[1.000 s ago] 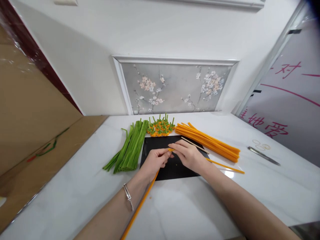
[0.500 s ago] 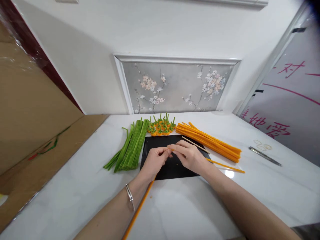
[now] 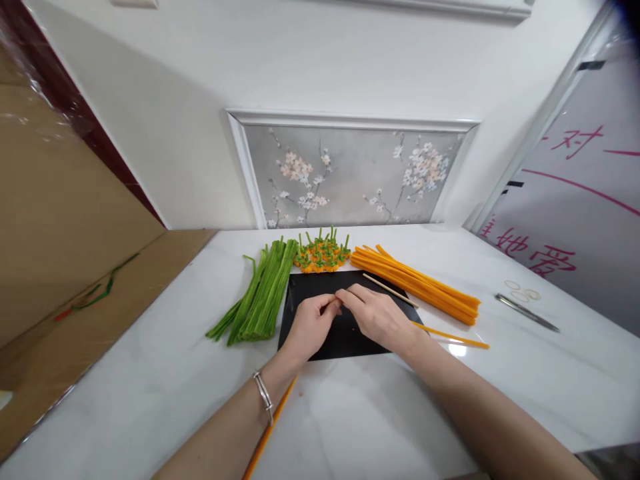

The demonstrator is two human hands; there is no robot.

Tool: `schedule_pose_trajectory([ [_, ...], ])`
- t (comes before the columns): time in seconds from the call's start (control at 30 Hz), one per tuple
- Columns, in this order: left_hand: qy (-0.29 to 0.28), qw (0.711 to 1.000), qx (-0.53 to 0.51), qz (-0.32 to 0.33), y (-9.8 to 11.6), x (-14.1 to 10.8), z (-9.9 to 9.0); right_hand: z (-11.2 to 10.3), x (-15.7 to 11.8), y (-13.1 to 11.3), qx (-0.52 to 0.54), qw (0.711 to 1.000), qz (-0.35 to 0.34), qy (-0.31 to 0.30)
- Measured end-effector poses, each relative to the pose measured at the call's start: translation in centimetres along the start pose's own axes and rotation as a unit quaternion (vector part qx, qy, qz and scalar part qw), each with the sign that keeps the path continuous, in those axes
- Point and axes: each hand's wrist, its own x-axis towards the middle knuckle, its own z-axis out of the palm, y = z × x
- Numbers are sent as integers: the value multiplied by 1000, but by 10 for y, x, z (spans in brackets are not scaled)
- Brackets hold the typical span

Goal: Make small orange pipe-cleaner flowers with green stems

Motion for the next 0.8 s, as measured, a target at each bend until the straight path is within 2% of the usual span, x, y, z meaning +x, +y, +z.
schedule_pose_trajectory([
  [0.27, 0, 1000, -1, 10, 1, 0, 2, -1, 2, -2, -34, 999, -16, 2],
  [0.4, -2, 1000, -1, 14, 0, 0, 0, 2, 2, 1, -44, 999, 1, 5],
  [0.67, -5, 998, 12, 56, -4, 1, -4, 9, 1, 8, 93, 993, 21, 65],
  [0.8, -14, 998, 17, 54, -3, 1, -4, 11, 0, 8, 89, 994, 16, 66],
])
